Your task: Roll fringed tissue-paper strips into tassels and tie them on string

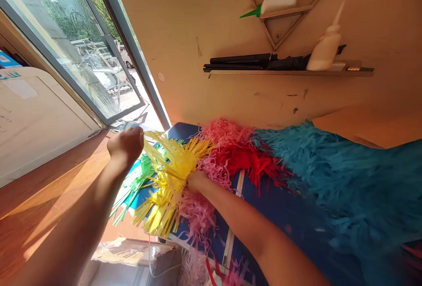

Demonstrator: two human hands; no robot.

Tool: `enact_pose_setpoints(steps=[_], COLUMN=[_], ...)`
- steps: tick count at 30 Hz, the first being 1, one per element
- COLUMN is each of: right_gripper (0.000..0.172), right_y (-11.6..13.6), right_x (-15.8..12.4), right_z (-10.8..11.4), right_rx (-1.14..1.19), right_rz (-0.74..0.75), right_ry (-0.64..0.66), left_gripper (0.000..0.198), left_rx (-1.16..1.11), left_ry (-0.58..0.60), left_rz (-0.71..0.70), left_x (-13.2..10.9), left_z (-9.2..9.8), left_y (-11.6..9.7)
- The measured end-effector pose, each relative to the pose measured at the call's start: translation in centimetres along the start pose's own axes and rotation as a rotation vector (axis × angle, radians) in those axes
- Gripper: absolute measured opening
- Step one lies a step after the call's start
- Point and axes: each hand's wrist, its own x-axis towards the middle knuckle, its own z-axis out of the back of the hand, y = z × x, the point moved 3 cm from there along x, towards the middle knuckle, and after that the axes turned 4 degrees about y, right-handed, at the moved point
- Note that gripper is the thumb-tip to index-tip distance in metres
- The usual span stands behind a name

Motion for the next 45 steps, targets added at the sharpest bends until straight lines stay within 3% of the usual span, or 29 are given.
enact_pose_setpoints(steps=[4, 8, 12, 16, 21, 25, 30, 33, 38, 42, 45], right_gripper=[0.033, 0.03, 0.025, 0.029, 0.037, 0.047, 0.048, 0.051, 0.071, 0.051, 0.033], right_y=[-0.3, -0.1, 0.1, 0.8, 1.5, -0.2, -3.9, -5.1, -5.5, -5.7, -6.8], right_x=[0.0, -0.7, -3.5, -9.1, -17.6, -22.3, -25.5, -26.7, -28.6, -28.7, -26.9], right_z=[-0.4, 0.3, 2.3, 6.1, 10.0, 9.8, 8.4, 8.0, 6.5, 5.0, 4.2], right_rx=[0.017, 0.073, 0.178, 0.302, 0.862, 1.135, 1.217, 1.343, 1.532, 1.535, 1.332], right_rz=[-0.04, -0.055, -0.025, 0.044, 0.294, 0.35, 0.271, 0.308, 0.156, 0.13, 0.045], right_ry=[0.054, 0.059, -0.074, -0.36, -0.775, -0.925, -1.034, -0.997, -0.867, -0.905, -0.978], left_gripper=[0.032, 0.037, 0.039, 0.035, 0.027, 0.028, 0.026, 0.029, 0.026, 0.022, 0.018], left_rx=[0.034, 0.054, 0.027, -0.052, -0.002, 0.001, -0.189, -0.211, -0.115, -0.113, -0.171], left_ry=[-0.017, -0.127, -0.191, -0.207, -0.331, -0.385, -0.447, -0.468, -0.564, -0.613, -0.656], left_rz=[0.162, 0.162, 0.02, -0.146, -0.569, -0.877, -1.071, -1.194, -1.219, -1.307, -1.378], left_x=[3.2, 4.9, 3.9, 1.8, -1.1, -4.0, -7.0, -8.7, -10.4, -11.5, -13.0], left_z=[4.6, 9.2, 11.5, 12.2, 13.9, 15.5, 17.4, 18.0, 16.8, 14.5, 13.5], left_y=[3.3, 2.3, -1.0, -4.8, -11.8, -17.4, -22.1, -24.3, -26.6, -27.4, -26.8])
